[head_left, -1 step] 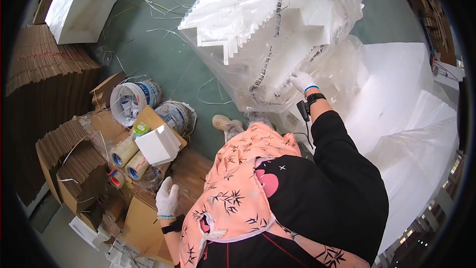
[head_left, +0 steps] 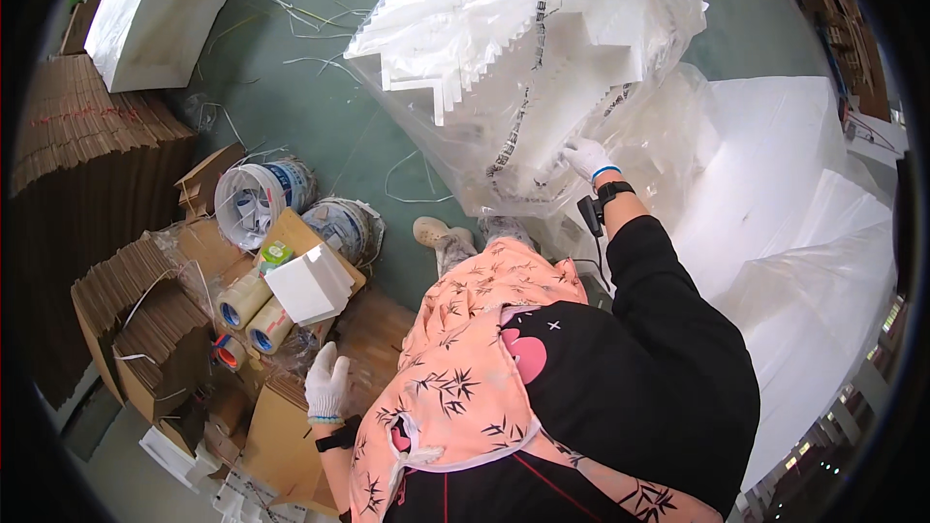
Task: The person assembles a large cardboard box and packs it with white foam inserts. They fold the box flaps, place foam pieces inside, and seal the box with tape.
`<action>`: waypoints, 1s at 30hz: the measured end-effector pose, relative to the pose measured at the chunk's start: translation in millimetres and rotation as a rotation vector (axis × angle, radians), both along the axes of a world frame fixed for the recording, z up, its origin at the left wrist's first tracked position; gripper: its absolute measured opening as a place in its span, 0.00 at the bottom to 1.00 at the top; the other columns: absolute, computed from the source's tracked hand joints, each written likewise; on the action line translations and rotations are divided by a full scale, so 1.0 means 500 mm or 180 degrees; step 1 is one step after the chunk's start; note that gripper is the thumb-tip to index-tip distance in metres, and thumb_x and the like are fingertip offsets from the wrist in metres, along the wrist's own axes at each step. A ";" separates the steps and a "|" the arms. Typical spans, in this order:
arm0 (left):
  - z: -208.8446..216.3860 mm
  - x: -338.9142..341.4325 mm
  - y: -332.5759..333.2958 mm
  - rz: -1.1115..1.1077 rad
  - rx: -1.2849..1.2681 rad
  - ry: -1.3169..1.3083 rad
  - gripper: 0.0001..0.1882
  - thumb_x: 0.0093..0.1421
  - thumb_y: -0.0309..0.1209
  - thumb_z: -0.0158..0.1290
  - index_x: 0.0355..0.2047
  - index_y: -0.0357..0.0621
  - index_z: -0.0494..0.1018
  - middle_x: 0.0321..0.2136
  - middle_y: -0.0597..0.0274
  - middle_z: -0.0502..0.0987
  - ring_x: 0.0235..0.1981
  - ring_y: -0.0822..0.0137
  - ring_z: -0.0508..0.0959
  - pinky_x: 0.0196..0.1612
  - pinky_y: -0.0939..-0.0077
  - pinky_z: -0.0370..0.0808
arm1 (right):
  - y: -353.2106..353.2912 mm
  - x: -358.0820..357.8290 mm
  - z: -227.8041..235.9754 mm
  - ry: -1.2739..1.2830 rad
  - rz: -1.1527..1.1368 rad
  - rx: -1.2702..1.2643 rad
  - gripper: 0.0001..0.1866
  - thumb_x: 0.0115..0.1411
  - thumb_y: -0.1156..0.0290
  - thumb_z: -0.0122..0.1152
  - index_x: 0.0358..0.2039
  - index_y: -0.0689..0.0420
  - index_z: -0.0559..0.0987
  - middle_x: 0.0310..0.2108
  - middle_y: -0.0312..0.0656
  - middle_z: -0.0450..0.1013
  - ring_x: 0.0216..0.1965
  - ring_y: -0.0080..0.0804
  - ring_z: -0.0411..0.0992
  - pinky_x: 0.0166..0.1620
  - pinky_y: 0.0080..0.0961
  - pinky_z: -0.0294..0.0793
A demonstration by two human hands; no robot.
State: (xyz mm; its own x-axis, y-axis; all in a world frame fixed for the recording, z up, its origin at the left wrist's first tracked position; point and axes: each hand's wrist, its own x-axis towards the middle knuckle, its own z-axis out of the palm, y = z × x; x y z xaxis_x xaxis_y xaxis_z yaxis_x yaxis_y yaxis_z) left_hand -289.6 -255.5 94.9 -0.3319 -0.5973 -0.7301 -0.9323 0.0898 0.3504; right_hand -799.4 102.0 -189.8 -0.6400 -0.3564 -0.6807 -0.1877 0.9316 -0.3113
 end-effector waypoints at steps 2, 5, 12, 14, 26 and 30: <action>-0.040 -0.011 -0.041 -0.0231 -0.0057 -0.0012 0.28 0.64 0.37 0.53 0.59 0.31 0.68 0.55 0.42 0.75 0.58 0.53 0.75 0.60 0.66 0.69 | -0.012 0.036 0.001 -0.0030 -0.0153 -0.0070 0.22 0.58 0.53 0.53 0.46 0.53 0.81 0.46 0.54 0.77 0.50 0.55 0.73 0.54 0.43 0.72; -0.060 -0.103 -0.080 -0.0975 -0.0053 -0.0392 0.27 0.62 0.39 0.54 0.58 0.35 0.70 0.53 0.42 0.76 0.56 0.53 0.76 0.58 0.65 0.71 | -0.079 0.103 0.068 -0.0355 -0.0133 0.0014 0.26 0.59 0.52 0.50 0.49 0.56 0.81 0.51 0.55 0.75 0.54 0.52 0.73 0.58 0.42 0.70; -0.216 -0.294 -0.114 -0.2272 -0.0060 0.0177 0.27 0.60 0.45 0.53 0.54 0.41 0.74 0.50 0.46 0.78 0.51 0.47 0.77 0.56 0.58 0.73 | -0.192 0.109 0.049 -0.0303 -0.0785 -0.0665 0.35 0.55 0.45 0.57 0.57 0.57 0.75 0.56 0.57 0.72 0.58 0.53 0.69 0.61 0.41 0.67; -0.223 -0.381 -0.093 -0.2350 -0.0029 0.0260 0.27 0.60 0.46 0.53 0.54 0.42 0.74 0.50 0.46 0.78 0.52 0.48 0.77 0.56 0.58 0.73 | -0.218 0.063 0.036 -0.0186 -0.1427 -0.0524 0.40 0.54 0.45 0.59 0.61 0.59 0.70 0.57 0.60 0.70 0.60 0.55 0.67 0.61 0.42 0.66; -0.205 -0.690 -0.007 -0.1566 0.0122 0.0865 0.21 0.61 0.33 0.57 0.52 0.36 0.75 0.47 0.46 0.80 0.49 0.53 0.80 0.52 0.66 0.74 | -0.408 -0.011 0.089 -0.1503 -0.1760 -0.1761 0.22 0.58 0.58 0.60 0.46 0.63 0.78 0.40 0.49 0.79 0.43 0.38 0.77 0.48 0.34 0.74; -0.135 -0.823 -0.021 -0.1939 -0.0487 0.2275 0.14 0.58 0.26 0.57 0.45 0.37 0.78 0.45 0.48 0.80 0.41 0.55 0.82 0.47 0.66 0.76 | -0.501 0.039 0.177 0.0095 0.0247 -0.2917 0.16 0.64 0.62 0.54 0.46 0.59 0.76 0.36 0.51 0.78 0.40 0.50 0.77 0.47 0.41 0.75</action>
